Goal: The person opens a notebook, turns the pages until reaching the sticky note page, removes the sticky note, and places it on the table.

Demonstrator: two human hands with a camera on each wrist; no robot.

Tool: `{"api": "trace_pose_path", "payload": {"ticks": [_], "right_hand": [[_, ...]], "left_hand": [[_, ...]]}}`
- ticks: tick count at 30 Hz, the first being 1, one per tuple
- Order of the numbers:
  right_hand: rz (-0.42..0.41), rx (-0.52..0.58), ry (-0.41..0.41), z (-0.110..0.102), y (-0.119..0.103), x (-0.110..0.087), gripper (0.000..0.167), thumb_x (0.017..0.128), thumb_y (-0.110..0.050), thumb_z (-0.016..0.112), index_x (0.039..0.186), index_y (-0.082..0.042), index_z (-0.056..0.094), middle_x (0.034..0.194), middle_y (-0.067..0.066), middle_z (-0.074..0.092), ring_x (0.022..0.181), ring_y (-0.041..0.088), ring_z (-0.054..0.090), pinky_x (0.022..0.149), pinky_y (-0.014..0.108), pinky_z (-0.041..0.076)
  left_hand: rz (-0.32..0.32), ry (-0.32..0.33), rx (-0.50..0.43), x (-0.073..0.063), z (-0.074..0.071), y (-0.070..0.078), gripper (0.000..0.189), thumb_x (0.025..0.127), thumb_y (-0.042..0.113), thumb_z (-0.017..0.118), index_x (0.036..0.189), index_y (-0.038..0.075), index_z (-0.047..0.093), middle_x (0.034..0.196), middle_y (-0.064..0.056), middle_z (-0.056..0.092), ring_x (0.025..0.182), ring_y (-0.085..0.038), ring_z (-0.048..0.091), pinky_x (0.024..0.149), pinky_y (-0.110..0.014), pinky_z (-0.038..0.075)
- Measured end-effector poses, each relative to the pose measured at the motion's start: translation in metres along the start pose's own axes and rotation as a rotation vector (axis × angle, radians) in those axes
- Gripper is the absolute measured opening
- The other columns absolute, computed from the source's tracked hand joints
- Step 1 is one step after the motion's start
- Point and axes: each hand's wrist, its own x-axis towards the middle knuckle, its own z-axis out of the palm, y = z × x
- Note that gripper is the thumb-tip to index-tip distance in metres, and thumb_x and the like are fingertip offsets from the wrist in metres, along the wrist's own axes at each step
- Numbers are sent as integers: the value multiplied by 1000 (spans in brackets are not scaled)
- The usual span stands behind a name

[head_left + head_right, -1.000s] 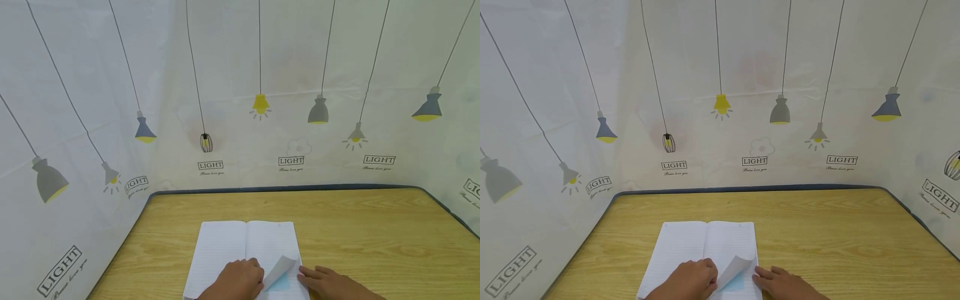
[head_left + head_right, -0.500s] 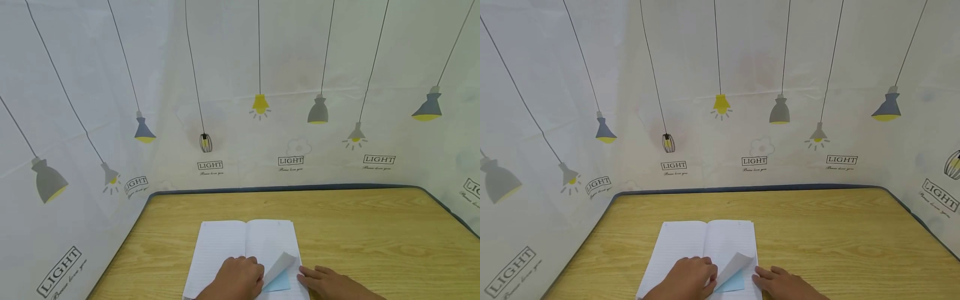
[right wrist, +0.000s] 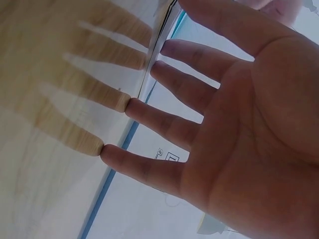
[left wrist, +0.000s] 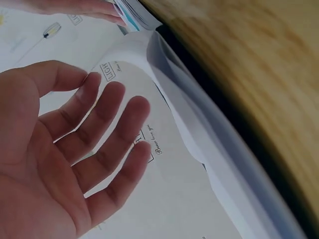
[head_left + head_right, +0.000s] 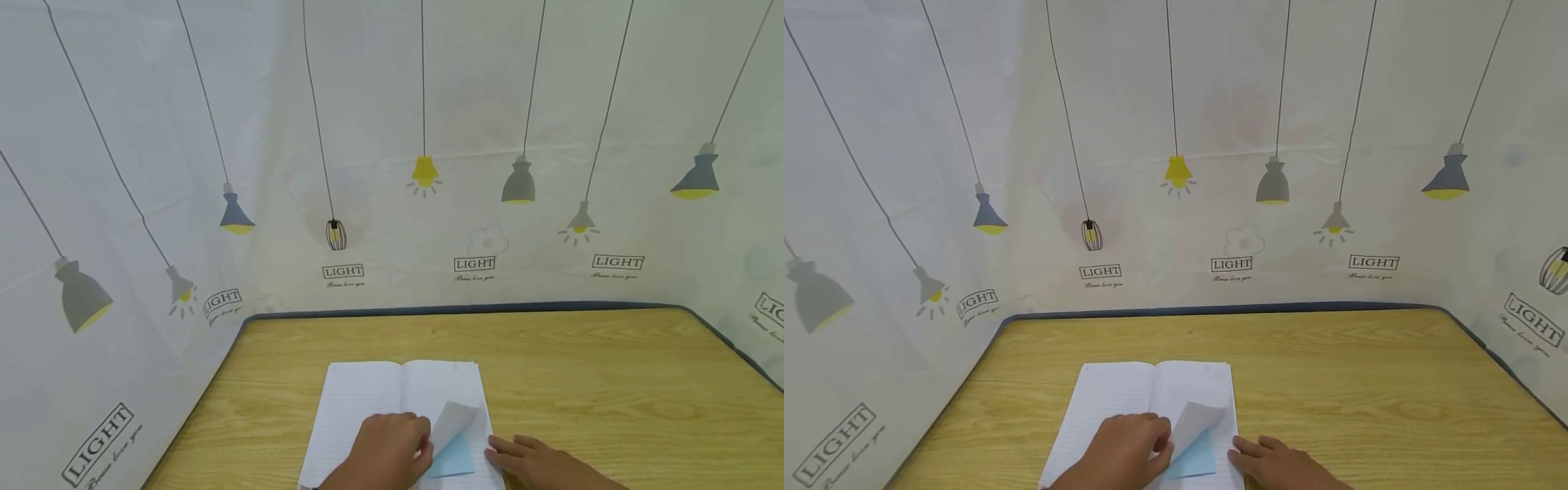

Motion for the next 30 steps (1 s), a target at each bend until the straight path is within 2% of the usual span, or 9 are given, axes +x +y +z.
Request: {"api": "trace_pose_path", "payload": {"ticks": [4,7,13,17,22,27,30], "right_hand": [[19,22,-17,-12,-16,-4,74,88,-64,62,147,-22,51,154,5,47,129,52,49,85,61,53],[29,24,-25,-13,-19,-5,73,88,-64,61,147,-21,51,154,5,48,129,51,49,85,61,53],[23,21,-14,-4,-8,-1,77,86,-71,59,148,-26,49,156,3,46,130,51,48,83,64,52],[16,33,0,3,3,2,79,85,-71,60,149,-27,47,157,3,44,131,52,47,82,64,52],[16,20,-3,10,15,5,82,82,-78,55,150,-33,45,158,-4,42,133,49,47,83,61,53],[10,15,-10,9,14,5,82,81,-80,54,150,-36,43,158,-6,41,133,49,47,83,62,53],[9,24,-18,-1,1,1,79,85,-72,59,150,-29,46,157,-1,43,132,51,46,83,62,52]], "left_hand": [[-54,10,-80,2,-2,0,31,91,28,66,63,22,54,54,17,45,48,1,36,46,-19,31],[-82,57,-119,2,-4,-1,33,92,28,66,63,23,52,53,17,42,48,2,35,45,-18,30],[-99,170,-111,3,-10,-5,39,92,28,66,59,24,47,51,17,37,47,2,33,43,-18,28],[-118,186,-114,4,-15,-7,42,94,30,66,58,24,45,50,16,35,46,1,31,42,-19,27],[-130,223,-114,2,-18,-11,47,97,34,64,55,24,43,50,16,33,45,2,29,41,-19,25],[-130,274,-123,-3,-20,-17,52,100,39,59,54,24,41,49,16,29,45,3,26,41,-17,22],[-123,320,-106,-7,-23,-23,55,100,39,59,52,24,37,49,17,25,44,4,22,42,-16,19]]}}
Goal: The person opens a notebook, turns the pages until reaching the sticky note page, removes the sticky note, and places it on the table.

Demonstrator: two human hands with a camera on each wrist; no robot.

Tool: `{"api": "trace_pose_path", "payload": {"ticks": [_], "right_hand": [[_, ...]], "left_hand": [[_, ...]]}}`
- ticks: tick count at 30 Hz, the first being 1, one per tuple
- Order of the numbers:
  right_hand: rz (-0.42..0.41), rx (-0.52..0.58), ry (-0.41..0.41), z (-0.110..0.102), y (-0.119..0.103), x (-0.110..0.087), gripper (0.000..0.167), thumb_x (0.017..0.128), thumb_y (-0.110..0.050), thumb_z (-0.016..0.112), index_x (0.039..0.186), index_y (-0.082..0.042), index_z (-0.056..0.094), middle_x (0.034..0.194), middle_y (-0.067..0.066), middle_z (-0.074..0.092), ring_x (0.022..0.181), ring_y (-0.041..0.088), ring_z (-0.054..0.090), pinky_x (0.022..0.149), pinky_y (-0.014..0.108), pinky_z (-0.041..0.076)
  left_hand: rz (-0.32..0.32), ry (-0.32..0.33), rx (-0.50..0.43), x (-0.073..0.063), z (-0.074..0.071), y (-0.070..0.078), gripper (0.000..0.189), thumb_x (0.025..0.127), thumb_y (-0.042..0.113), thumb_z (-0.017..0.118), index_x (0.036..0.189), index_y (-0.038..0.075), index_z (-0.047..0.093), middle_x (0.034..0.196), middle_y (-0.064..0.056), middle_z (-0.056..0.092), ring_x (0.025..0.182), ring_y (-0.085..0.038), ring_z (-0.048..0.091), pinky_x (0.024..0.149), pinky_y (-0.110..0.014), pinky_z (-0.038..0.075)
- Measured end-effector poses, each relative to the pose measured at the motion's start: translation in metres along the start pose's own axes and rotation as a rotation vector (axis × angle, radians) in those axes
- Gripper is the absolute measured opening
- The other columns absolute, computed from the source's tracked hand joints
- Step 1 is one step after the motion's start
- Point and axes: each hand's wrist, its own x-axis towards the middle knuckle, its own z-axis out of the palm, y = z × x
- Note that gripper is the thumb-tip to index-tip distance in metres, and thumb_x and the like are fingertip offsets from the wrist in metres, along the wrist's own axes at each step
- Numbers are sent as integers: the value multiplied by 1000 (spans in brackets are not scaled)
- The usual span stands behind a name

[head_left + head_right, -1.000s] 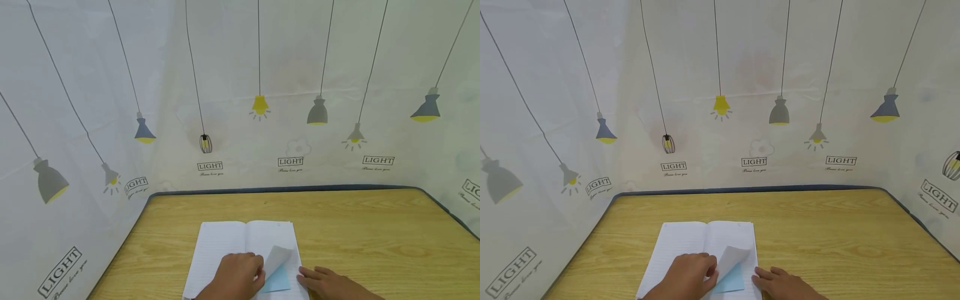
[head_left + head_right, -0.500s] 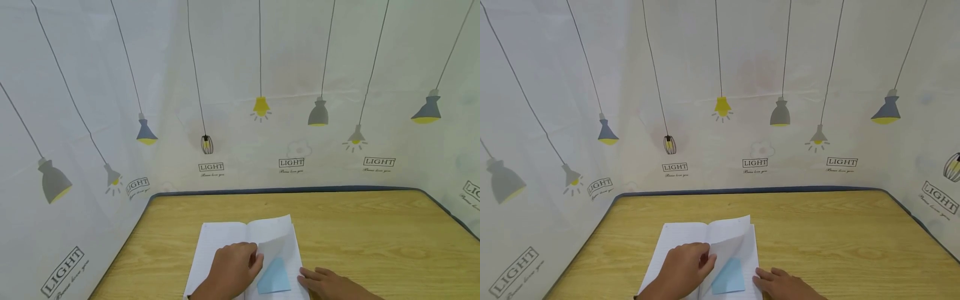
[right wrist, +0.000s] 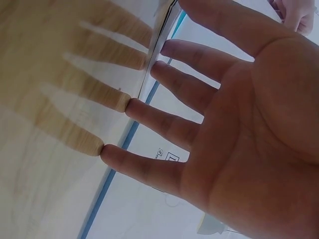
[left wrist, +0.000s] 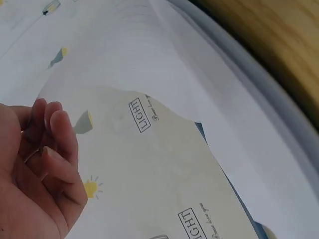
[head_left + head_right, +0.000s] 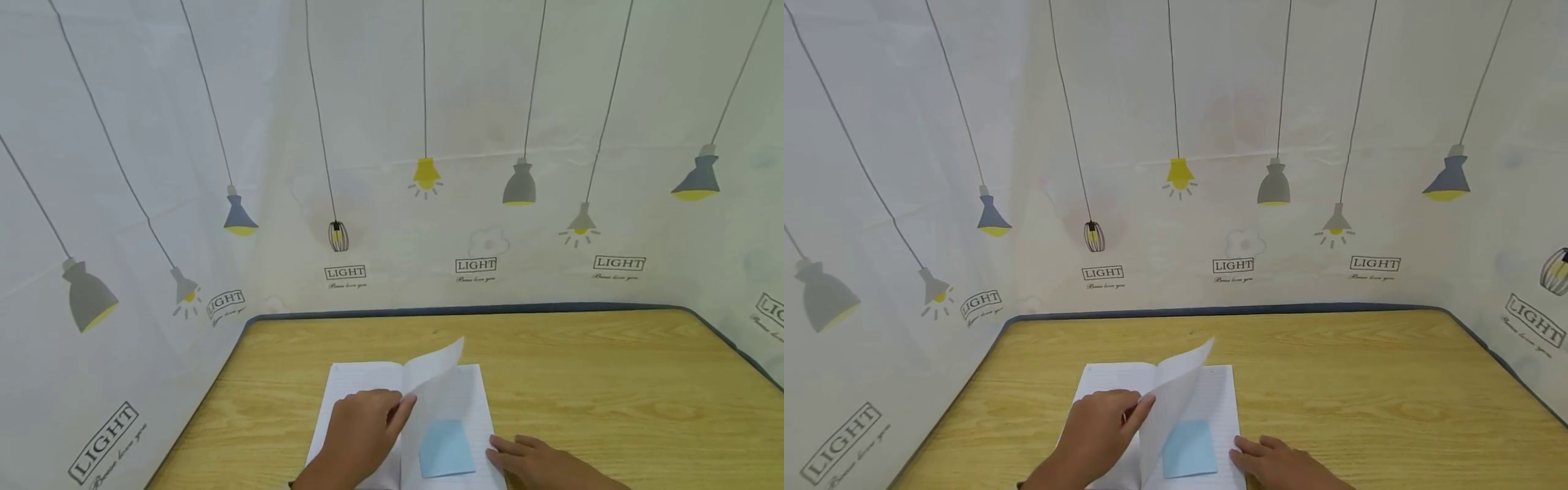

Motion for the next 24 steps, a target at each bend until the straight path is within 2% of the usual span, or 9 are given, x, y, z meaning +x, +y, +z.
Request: {"api": "trace_pose_path", "payload": {"ticks": [1,4,8,10,15,24], "right_hand": [[3,4,-5,-4,-6,-2,77,87,-67,61,150,-26,47,157,2,44,132,52,46,83,63,52],[10,6,-19,-5,-7,-1,78,86,-69,60,150,-26,47,157,1,44,132,52,46,84,63,52],[29,-6,-32,8,12,6,85,79,-82,53,150,-36,43,158,-7,41,135,48,46,85,64,52],[42,-3,-41,10,15,7,87,78,-83,54,150,-36,43,158,-7,40,136,48,45,86,65,50],[35,-13,-49,11,16,9,86,79,-81,55,150,-35,44,158,-6,41,134,48,46,86,63,51],[-37,-24,-13,7,12,5,81,84,-72,59,151,-29,43,159,1,41,131,52,46,80,59,54]], "left_hand": [[9,23,10,-1,-2,-2,55,99,39,60,52,25,37,50,17,25,44,5,22,42,-16,18],[30,81,40,-2,-7,-7,52,96,34,67,52,25,39,50,19,27,45,7,22,43,-14,18],[46,118,71,-3,-15,-11,47,91,29,72,54,27,44,50,19,32,47,8,25,43,-12,21],[47,123,90,-5,-18,-14,46,90,29,73,54,27,45,51,20,34,47,9,26,44,-11,21],[23,96,119,-12,-26,-18,46,89,27,74,54,26,44,51,19,33,47,7,25,44,-13,22],[-32,41,150,-24,-35,-27,46,88,28,75,55,25,43,51,17,30,47,4,25,45,-16,24]]}}
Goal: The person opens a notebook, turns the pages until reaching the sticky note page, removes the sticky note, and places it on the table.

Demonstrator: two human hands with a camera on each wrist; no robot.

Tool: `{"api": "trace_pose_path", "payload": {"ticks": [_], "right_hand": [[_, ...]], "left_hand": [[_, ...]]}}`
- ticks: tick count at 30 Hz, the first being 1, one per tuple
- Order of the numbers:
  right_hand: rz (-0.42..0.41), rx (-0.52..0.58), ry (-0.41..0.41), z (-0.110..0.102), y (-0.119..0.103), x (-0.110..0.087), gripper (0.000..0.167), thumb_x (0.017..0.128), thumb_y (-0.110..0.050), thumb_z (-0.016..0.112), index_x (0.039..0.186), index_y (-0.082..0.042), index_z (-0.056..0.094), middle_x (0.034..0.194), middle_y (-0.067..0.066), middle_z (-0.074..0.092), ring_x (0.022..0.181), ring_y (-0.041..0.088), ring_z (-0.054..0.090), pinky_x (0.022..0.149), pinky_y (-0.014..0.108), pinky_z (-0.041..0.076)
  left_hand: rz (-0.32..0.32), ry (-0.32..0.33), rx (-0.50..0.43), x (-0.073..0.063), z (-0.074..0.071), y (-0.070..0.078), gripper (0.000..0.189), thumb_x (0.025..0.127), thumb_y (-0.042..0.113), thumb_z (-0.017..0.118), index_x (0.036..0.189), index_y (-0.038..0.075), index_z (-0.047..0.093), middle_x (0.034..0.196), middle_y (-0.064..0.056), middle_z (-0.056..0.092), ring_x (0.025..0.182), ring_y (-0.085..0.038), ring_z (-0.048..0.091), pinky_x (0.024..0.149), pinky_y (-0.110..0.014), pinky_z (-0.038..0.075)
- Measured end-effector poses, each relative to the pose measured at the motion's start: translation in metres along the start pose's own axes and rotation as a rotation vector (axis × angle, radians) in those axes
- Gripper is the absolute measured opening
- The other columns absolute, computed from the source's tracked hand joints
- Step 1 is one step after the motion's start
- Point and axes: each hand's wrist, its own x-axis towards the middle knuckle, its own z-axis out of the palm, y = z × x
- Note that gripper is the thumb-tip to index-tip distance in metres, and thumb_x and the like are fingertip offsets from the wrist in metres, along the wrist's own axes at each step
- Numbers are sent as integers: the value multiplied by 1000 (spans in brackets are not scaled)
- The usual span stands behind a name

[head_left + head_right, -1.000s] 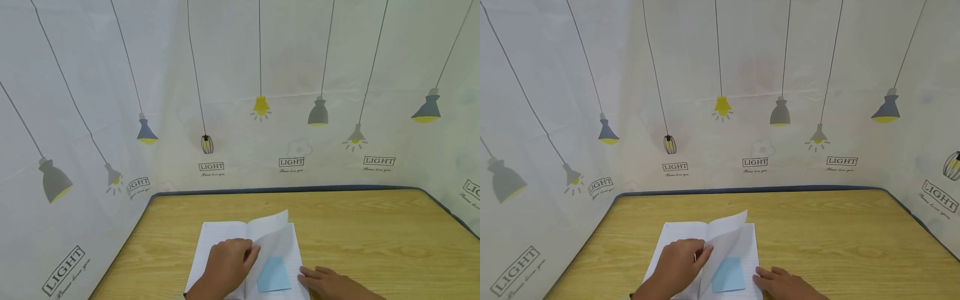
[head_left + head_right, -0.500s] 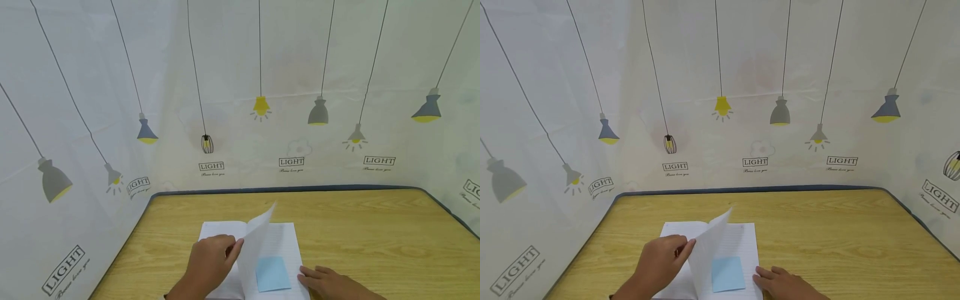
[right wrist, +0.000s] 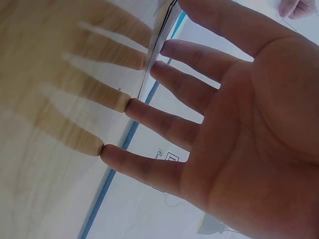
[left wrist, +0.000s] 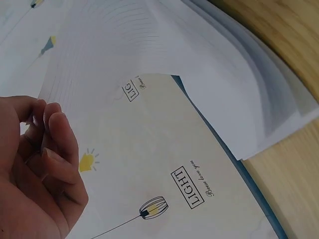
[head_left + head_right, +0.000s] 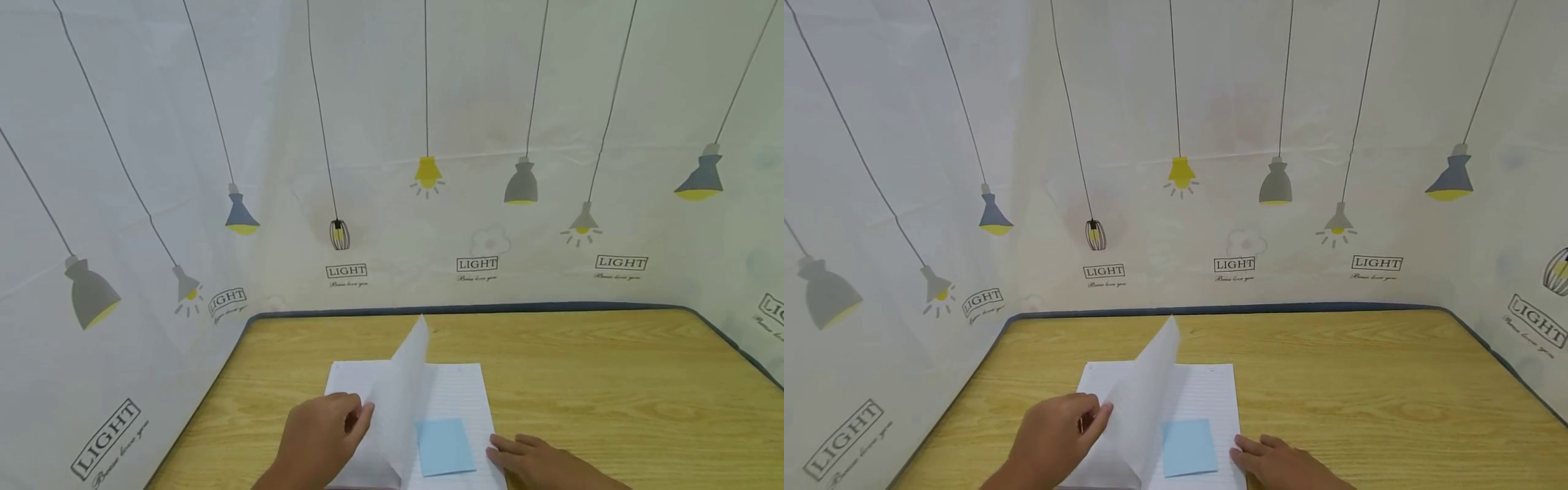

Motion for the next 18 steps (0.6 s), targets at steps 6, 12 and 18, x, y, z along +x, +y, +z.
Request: {"api": "trace_pose_path", "payload": {"ticks": [6,12,18], "right_hand": [[6,0,7,-2,-3,-1,80,85,-71,60,151,-28,43,159,1,41,132,51,47,84,59,53],[-10,-13,14,-9,-13,-7,79,87,-67,61,151,-23,45,158,4,42,130,53,47,84,58,53],[-1,-7,12,-7,-12,-6,83,85,-71,60,151,-25,44,158,2,41,131,52,47,85,58,54]], "left_hand": [[1,7,54,-8,-2,-10,49,85,27,77,54,26,39,51,18,28,48,5,23,45,-16,22],[-10,-14,78,-14,-3,-17,50,85,28,77,54,25,37,51,17,27,48,4,22,45,-16,20],[-41,-47,75,-20,-6,-20,48,84,27,76,54,26,39,51,17,28,47,4,24,44,-17,21]]}}
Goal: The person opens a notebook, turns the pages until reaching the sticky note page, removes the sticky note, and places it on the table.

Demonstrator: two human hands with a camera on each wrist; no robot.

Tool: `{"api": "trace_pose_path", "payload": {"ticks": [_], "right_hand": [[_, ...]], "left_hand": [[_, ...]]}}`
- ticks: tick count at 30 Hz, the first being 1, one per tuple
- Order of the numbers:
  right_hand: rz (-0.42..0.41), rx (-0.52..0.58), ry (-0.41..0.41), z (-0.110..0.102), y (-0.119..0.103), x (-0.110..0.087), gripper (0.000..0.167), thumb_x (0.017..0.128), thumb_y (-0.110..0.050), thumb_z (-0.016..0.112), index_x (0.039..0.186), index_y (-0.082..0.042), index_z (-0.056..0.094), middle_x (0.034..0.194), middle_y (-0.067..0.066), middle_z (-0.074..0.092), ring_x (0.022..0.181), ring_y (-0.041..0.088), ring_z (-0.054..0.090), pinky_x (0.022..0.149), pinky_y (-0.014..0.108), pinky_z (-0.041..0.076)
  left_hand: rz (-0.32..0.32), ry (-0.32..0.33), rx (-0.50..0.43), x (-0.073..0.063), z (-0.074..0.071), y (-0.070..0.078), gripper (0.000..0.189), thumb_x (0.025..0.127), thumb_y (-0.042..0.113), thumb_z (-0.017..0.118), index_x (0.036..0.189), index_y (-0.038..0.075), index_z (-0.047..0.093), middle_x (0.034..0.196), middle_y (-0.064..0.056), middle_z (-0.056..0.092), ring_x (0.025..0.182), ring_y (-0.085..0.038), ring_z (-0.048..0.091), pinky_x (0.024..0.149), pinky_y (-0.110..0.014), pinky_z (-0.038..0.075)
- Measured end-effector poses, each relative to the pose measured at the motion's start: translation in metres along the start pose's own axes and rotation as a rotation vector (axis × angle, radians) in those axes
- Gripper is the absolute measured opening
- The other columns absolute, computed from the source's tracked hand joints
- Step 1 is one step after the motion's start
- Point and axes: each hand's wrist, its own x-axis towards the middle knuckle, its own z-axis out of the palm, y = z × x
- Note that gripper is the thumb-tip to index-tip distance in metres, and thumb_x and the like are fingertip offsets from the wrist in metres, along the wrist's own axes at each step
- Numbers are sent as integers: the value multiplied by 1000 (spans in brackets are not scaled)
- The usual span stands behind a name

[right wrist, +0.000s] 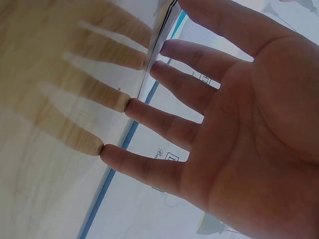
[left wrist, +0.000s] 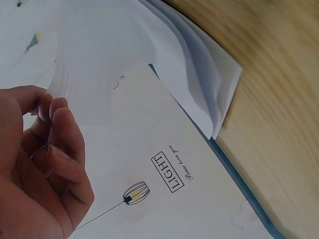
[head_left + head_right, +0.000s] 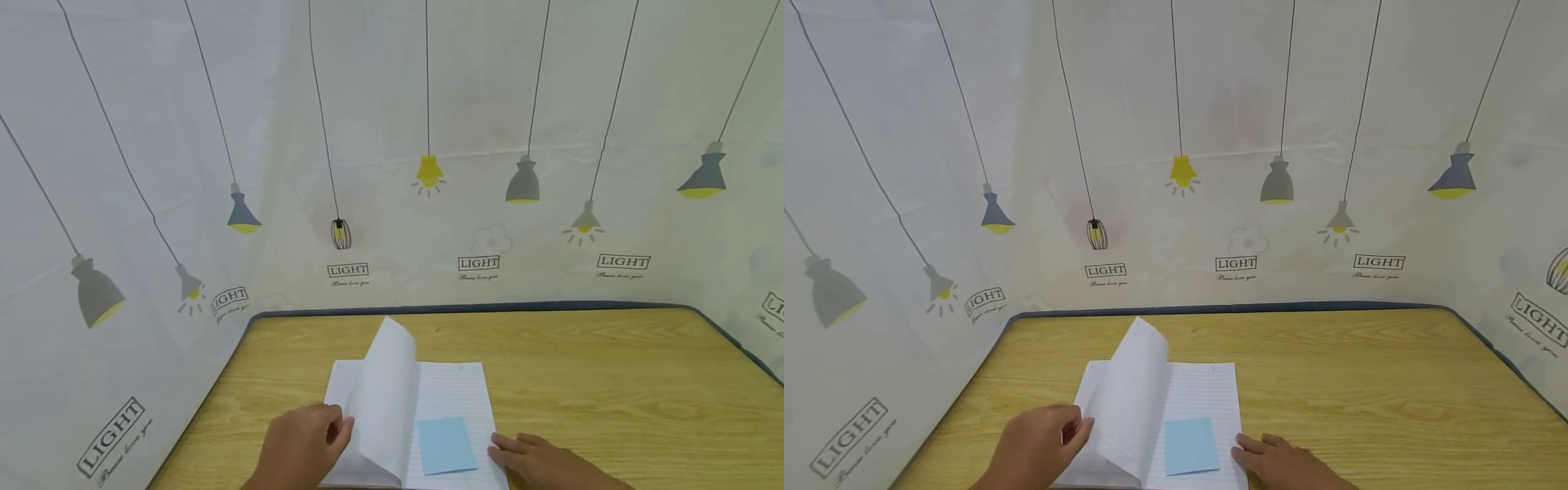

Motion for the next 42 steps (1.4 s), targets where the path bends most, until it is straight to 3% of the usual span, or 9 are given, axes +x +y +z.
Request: {"api": "trace_pose_path", "payload": {"ticks": [11,22,25,32,37,42], "right_hand": [[29,19,-21,8,12,6,85,82,-76,57,152,-31,42,159,-1,39,134,50,45,84,62,52],[46,24,-25,-21,-27,-5,78,87,-62,64,149,-18,48,156,9,45,131,53,46,86,62,51],[42,19,-22,-21,-27,-5,77,87,-65,62,149,-19,49,155,7,46,131,52,47,86,60,52],[4,23,-11,4,6,1,79,87,-71,58,151,-27,44,158,3,41,132,53,45,83,58,53],[-8,9,-6,7,12,2,81,86,-73,56,152,-29,42,159,1,40,133,52,45,84,56,54],[-15,6,0,8,13,2,81,86,-71,58,152,-27,42,160,2,39,133,52,45,85,59,53]], "left_hand": [[-55,-131,50,-7,2,-10,46,82,29,76,55,25,39,50,16,29,47,1,25,45,-20,22],[-135,-281,75,-12,7,-16,44,82,29,77,56,23,43,51,12,36,48,-3,31,46,-23,25],[-162,-317,73,-12,8,-16,44,83,29,77,55,22,44,51,11,37,49,-4,32,47,-24,26],[-178,-352,52,-14,8,-19,45,81,27,79,54,21,43,49,11,35,48,-6,33,47,-26,26],[-156,-358,57,-17,11,-23,45,79,25,79,53,21,42,49,11,37,48,-6,34,47,-27,27],[-173,-418,65,-18,12,-28,43,79,24,79,53,20,45,48,10,40,48,-7,36,47,-29,29]]}}
